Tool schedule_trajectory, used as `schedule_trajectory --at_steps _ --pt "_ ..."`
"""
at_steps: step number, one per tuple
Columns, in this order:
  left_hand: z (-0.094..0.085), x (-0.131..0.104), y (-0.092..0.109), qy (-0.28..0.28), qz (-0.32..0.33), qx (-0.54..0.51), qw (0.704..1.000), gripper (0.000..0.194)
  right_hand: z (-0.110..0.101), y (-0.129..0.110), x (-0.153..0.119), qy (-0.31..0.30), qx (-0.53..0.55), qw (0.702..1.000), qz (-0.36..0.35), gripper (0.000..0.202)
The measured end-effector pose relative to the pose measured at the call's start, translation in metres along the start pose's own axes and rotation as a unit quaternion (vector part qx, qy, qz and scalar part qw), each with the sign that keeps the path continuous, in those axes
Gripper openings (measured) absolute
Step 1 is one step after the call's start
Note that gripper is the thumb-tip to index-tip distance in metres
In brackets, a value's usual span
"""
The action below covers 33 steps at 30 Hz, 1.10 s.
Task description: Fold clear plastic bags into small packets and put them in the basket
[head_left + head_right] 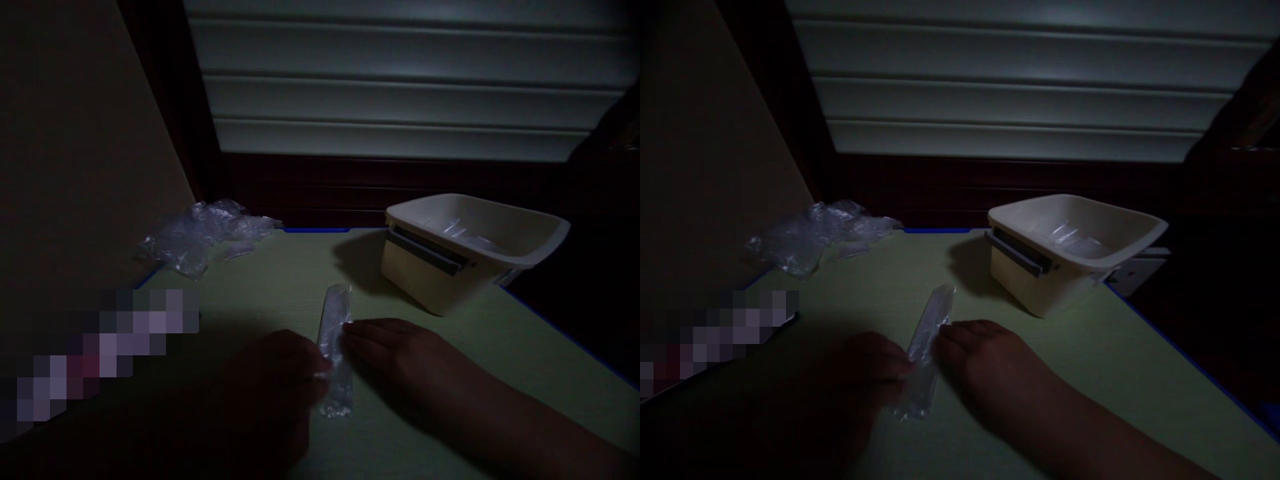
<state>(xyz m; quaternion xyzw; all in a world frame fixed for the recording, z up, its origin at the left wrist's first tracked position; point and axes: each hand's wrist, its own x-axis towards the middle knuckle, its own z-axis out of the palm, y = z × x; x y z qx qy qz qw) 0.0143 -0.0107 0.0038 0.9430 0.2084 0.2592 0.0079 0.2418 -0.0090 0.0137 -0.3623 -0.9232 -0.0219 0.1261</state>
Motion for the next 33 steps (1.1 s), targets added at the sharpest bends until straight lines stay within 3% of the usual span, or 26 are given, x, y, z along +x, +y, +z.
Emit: schedule_trajectory --at_steps 5,10,16,20,27,33 --pt "0.004 0.004 -0.012 0.028 0.013 -0.016 0.999 0.034 -0.001 -0.002 0.002 0.008 0.018 1.0 -0.018 0.029" --pt "0.006 0.006 -0.012 0.018 0.018 -0.02 0.999 0.039 -0.005 -0.007 0.002 0.004 -0.003 0.998 -0.07 0.021" --pt "0.008 0.003 -0.012 0.014 0.001 -0.033 0.999 0.04 0.005 -0.006 0.003 0.013 -0.013 0.997 -0.075 0.013" --pt "0.007 0.004 -0.01 0.014 -0.01 -0.041 0.999 0.039 0.008 -0.007 0.004 0.028 0.007 0.998 -0.054 0.012" --pt "0.011 0.009 -0.013 0.045 -0.021 -0.064 0.997 0.026 0.002 -0.006 0.005 0.022 0.175 0.984 0.035 0.021" --pt "0.013 0.01 -0.018 0.012 -0.063 -0.08 0.995 0.01 -0.004 -0.009 0.005 0.006 0.221 0.973 0.064 0.018"
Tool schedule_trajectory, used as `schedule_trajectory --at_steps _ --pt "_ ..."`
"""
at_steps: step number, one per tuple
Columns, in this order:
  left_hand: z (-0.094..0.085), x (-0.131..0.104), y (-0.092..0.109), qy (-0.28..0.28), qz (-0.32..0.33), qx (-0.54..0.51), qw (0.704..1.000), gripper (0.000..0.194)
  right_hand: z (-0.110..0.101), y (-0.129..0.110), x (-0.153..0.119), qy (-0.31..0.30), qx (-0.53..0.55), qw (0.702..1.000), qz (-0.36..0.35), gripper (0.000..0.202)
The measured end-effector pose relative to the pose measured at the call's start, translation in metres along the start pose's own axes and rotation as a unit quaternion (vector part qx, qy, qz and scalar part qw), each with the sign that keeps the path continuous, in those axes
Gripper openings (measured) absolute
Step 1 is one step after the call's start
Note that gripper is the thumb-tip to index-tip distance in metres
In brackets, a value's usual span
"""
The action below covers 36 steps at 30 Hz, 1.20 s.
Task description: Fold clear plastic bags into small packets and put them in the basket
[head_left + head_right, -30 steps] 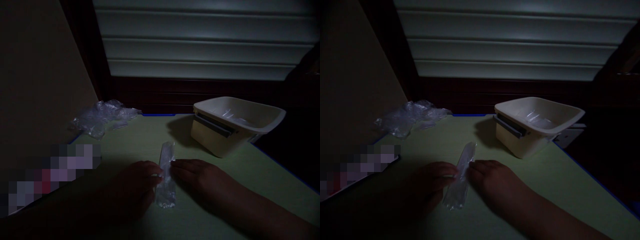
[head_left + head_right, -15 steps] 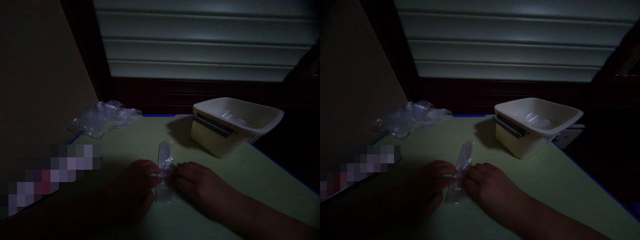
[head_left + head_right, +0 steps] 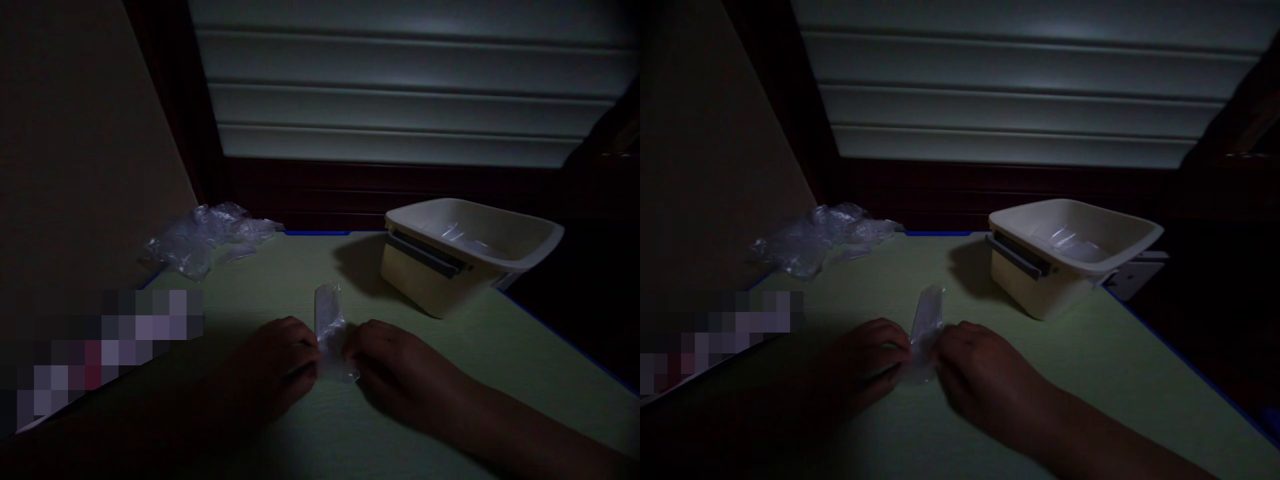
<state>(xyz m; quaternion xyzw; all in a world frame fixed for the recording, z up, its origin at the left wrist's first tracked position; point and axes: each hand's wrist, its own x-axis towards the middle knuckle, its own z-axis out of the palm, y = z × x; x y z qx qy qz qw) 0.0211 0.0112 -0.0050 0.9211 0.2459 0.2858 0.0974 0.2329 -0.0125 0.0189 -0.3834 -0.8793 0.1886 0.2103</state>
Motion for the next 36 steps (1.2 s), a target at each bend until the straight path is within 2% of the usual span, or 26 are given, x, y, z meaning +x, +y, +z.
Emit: schedule_trajectory --at_steps 6,9,14,21,24,30,32,36 --pt "-0.003 0.0 0.003 -0.01 -0.01 0.021 1.0 0.018 0.003 -0.003 -0.001 -0.024 -0.02 1.0 0.003 0.017" --pt "-0.004 0.002 0.003 -0.03 -0.02 0.018 0.999 0.021 0.006 -0.001 0.0 -0.008 -0.016 1.0 -0.004 0.015" --pt "-0.004 0.004 0.003 -0.045 -0.035 0.018 0.998 0.014 0.008 0.001 0.002 0.021 0.023 0.999 -0.014 0.012" --pt "-0.005 0.005 0.004 -0.057 -0.02 -0.003 0.998 0.02 0.009 -0.003 0.002 0.03 0.076 0.996 0.037 0.01" --pt "-0.005 0.007 0.006 -0.066 -0.034 -0.01 0.997 0.021 0.011 -0.004 0.003 0.029 0.085 0.994 0.055 0.012" --pt "-0.001 0.004 0.004 -0.015 -0.085 -0.072 0.994 0.01 0.012 -0.005 0.003 0.021 0.076 0.996 0.045 0.005" --pt "-0.002 0.003 0.004 -0.001 -0.096 -0.083 0.992 0.01 0.011 -0.006 0.003 0.018 0.073 0.996 0.04 0.011" --pt "-0.003 0.002 0.003 -0.008 -0.101 -0.071 0.992 0.014 0.011 -0.006 0.005 0.022 0.074 0.997 0.013 0.021"
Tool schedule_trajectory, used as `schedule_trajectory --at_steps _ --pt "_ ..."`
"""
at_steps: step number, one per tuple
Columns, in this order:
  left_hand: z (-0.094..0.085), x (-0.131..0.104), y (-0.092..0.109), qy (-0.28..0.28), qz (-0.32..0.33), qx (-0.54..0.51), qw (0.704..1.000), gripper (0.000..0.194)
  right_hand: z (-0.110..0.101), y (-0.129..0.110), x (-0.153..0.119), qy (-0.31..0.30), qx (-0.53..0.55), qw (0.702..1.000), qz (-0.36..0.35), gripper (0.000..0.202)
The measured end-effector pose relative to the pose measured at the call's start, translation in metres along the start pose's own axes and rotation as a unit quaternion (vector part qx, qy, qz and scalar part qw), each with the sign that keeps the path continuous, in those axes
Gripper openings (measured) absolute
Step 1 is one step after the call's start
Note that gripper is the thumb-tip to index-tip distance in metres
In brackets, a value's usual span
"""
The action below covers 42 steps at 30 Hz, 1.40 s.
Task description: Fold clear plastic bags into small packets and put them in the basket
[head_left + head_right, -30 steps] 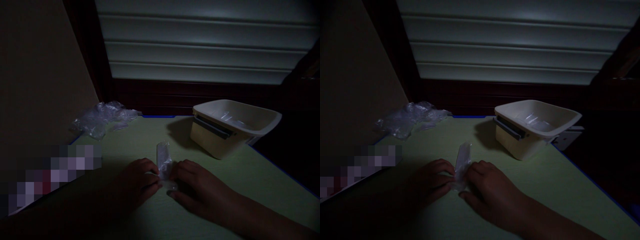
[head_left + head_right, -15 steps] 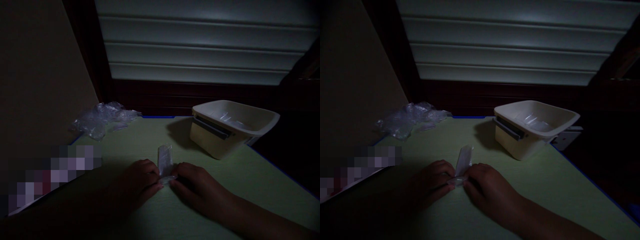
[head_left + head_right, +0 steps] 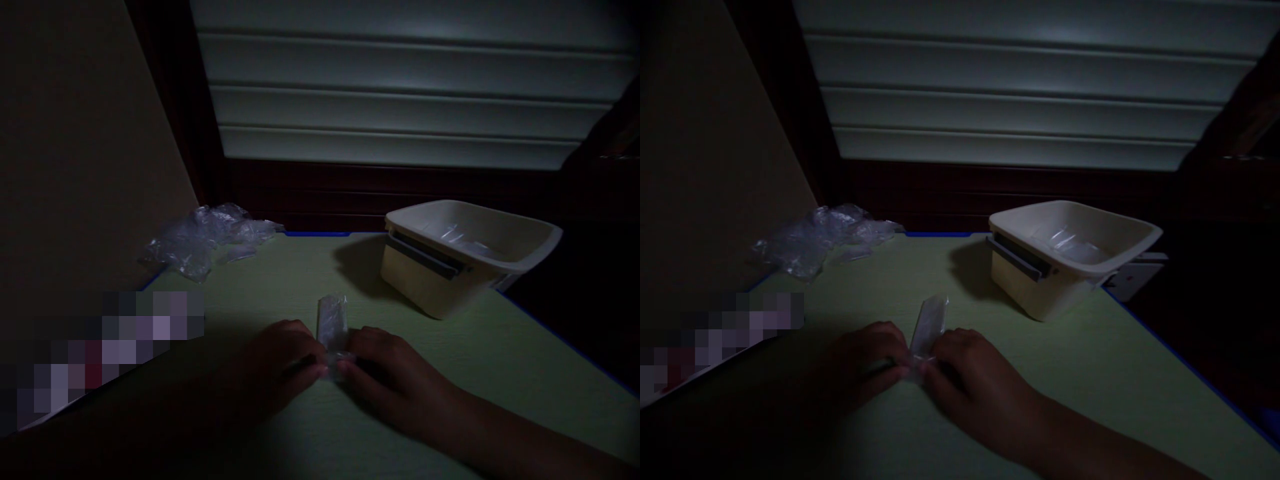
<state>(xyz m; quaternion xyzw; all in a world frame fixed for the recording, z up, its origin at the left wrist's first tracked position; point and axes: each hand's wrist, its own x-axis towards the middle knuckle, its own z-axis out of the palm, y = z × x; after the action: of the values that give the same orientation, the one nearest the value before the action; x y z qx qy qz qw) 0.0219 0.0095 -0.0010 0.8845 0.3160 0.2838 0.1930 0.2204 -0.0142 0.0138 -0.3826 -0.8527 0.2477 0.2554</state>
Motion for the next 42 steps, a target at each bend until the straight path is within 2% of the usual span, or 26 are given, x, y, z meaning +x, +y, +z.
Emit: schedule_trajectory --at_steps 6,12,14,18,21,23,26,28,31,37,42 --pt "0.007 0.001 -0.012 0.004 -0.024 -0.014 1.0 0.019 0.005 0.003 0.001 0.026 0.014 0.998 0.058 0.006" --pt "0.01 0.003 -0.011 0.019 -0.01 -0.006 1.0 0.035 0.009 0.004 -0.003 0.037 0.033 0.994 0.093 0.026" --pt "0.008 0.004 -0.008 0.008 -0.011 0.026 1.0 0.032 0.01 0.005 -0.004 0.046 0.028 0.994 0.095 0.029" --pt "0.004 0.004 0.001 -0.016 0.018 0.102 0.995 0.018 0.01 0.003 -0.005 0.059 -0.02 0.995 0.075 0.021" --pt "0.003 0.001 0.005 -0.001 0.028 0.126 0.992 0.02 0.01 0.0 -0.005 0.058 -0.057 0.995 0.055 0.014" --pt "0.003 0.0 0.006 0.002 0.023 0.12 0.993 0.022 0.01 0.0 -0.005 0.055 -0.064 0.994 0.068 0.013" --pt "0.004 -0.001 0.007 -0.039 0.015 0.118 0.992 0.015 0.012 0.0 -0.006 0.055 -0.062 0.992 0.095 0.012" --pt "0.004 0.001 0.006 -0.064 0.027 0.138 0.988 0.008 0.013 0.002 -0.007 0.056 -0.063 0.993 0.088 0.012" --pt "0.004 0.003 0.004 -0.052 0.049 0.182 0.981 0.012 0.015 0.003 -0.007 0.062 -0.061 0.994 0.069 0.013" --pt "0.003 0.005 0.006 -0.038 0.046 0.231 0.971 0.02 0.014 0.003 -0.006 0.071 -0.08 0.991 0.074 0.014" --pt "0.003 0.002 0.009 -0.028 0.063 0.252 0.965 0.006 0.011 0.001 -0.005 0.056 -0.098 0.992 0.051 0.008"
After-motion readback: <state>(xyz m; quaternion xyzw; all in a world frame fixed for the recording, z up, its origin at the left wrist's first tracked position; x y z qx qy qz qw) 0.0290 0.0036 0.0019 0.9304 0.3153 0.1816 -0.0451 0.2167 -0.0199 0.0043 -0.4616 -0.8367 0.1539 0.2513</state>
